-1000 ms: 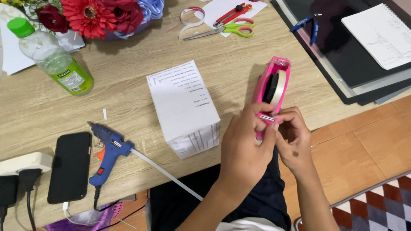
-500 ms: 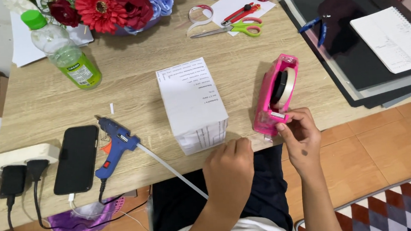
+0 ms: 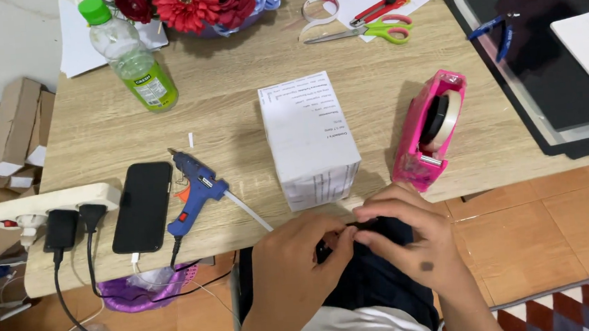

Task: The person tapes a white cardboard box using a pink tape dispenser. They repeatedly pull tape, apply it to the box edges, and smooth it down by hand. The box is rotated to access different sides, and the tape is applied to multiple edges throughout the clip.

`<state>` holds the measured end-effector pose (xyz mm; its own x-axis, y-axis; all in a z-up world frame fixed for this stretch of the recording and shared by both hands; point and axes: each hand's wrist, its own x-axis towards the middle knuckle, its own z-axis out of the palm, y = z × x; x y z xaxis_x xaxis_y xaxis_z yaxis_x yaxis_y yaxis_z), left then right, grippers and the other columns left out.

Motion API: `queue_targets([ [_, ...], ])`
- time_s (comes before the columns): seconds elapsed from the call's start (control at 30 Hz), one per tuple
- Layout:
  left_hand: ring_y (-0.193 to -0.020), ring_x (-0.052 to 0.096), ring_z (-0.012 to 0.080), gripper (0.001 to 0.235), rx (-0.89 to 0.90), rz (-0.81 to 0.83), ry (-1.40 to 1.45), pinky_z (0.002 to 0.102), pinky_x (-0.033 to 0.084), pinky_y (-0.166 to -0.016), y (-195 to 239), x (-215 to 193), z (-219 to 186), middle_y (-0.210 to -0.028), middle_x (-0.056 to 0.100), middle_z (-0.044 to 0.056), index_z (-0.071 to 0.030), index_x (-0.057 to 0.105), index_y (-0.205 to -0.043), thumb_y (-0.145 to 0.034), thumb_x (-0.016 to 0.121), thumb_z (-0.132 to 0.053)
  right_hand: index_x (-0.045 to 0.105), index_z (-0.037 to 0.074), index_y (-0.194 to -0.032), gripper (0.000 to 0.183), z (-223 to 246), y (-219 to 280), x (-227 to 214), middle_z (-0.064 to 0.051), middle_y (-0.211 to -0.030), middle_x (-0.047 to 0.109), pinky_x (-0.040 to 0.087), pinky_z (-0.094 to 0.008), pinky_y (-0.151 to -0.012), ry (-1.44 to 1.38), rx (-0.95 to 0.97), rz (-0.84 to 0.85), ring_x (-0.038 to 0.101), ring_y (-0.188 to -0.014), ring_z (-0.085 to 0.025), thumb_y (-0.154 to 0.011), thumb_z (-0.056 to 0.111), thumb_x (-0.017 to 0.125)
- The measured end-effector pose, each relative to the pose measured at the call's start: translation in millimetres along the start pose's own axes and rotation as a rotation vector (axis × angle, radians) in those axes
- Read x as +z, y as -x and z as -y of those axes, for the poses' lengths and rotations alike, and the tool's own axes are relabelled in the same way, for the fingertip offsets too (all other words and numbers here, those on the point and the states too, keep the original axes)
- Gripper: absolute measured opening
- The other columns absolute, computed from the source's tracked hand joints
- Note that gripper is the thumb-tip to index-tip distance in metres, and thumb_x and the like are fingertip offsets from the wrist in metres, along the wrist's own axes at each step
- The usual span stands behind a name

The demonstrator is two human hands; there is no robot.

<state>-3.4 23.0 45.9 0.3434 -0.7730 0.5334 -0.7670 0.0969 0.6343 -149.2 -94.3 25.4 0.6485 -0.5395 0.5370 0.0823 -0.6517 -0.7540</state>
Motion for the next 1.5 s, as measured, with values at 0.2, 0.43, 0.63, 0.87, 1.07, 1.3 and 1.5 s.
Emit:
queue_targets([
  [0.2,-0.049,0.055,0.0132,0.007,-0.017,-0.013,-0.068,0.031,0.044,-0.046,-2.0,-8.7,0.2,-0.074,0.061,-0.008,-0.021,0.070,-0.089,-0.091,0.073,-0.026,0.077,0.003,-0.096,0.008,-4.1,-3.0,-2.8,-0.009,-0.088,0.073,0.050,-0.026,-0.080,0.006,0.059,-0.119,0.065,-0.082,-0.017,-0.090,0.003,0.072],
  [0.43,-0.046,0.047,0.0083,0.009,-0.123,-0.070,-0.089,0.025,0.044,-0.050,-2.4,-11.3,1.0,-0.077,0.065,-0.011,-0.019,0.074,-0.090,-0.094,0.069,-0.025,0.073,-0.001,-0.104,0.009,-32.9,11.1,-4.1,-0.012,-0.096,0.072,0.055,-0.028,-0.091,-0.122,0.201,-0.376,0.068,-0.093,-0.020,-0.097,0.003,0.067],
  [0.63,-0.055,0.062,0.0137,0.008,0.013,-0.157,-0.241,0.029,0.045,-0.049,-9.9,8.2,0.8,-0.070,0.063,-0.008,-0.018,0.070,-0.084,-0.089,0.076,-0.019,0.064,0.003,-0.126,0.066,-25.8,7.7,0.1,-0.009,-0.109,0.070,0.053,-0.028,-0.085,-0.139,0.038,-0.118,0.062,-0.097,-0.018,-0.071,0.028,0.088],
  [0.87,-0.055,0.060,0.0222,0.011,0.041,-0.139,-0.415,0.038,0.044,-0.049,-13.1,19.6,7.4,-0.073,0.062,-0.006,-0.020,0.070,-0.083,-0.088,0.077,-0.026,0.074,0.000,-0.100,0.009,-35.3,-0.4,9.9,-0.011,-0.096,0.073,0.054,-0.024,-0.081,-0.104,0.182,-0.249,0.068,-0.090,-0.018,-0.092,-0.001,0.071],
  [1.07,-0.061,0.060,0.0181,0.010,0.083,-0.174,-0.475,0.034,0.045,-0.053,-8.2,19.6,11.7,-0.075,0.062,-0.007,-0.019,0.072,-0.092,-0.091,0.079,-0.026,0.073,0.000,-0.099,0.006,-48.9,-3.8,24.5,-0.011,-0.094,0.070,0.052,-0.025,-0.083,-0.044,0.146,-0.335,0.065,-0.089,-0.018,-0.096,0.003,0.069],
  [1.3,-0.064,0.059,0.0122,0.011,0.053,-0.306,-0.351,0.026,0.047,-0.059,-6.5,12.4,8.7,-0.078,0.069,-0.007,-0.013,0.070,-0.094,-0.093,0.080,-0.016,0.072,0.003,-0.098,0.003,-51.8,-9.2,30.2,-0.009,-0.092,0.070,0.047,-0.028,-0.084,0.015,0.020,-0.348,0.058,-0.086,-0.018,-0.097,0.004,0.069],
  [1.5,-0.108,0.066,0.0225,0.023,-0.045,-0.411,-0.477,0.043,0.036,-0.092,1.7,18.7,14.1,-0.075,0.071,-0.016,-0.017,0.069,-0.091,-0.086,0.086,-0.033,0.070,0.004,-0.100,0.004,-47.9,-9.8,35.5,-0.009,-0.093,0.069,0.049,-0.027,-0.083,0.076,-0.033,-0.379,0.058,-0.089,-0.019,-0.097,0.002,0.069],
])
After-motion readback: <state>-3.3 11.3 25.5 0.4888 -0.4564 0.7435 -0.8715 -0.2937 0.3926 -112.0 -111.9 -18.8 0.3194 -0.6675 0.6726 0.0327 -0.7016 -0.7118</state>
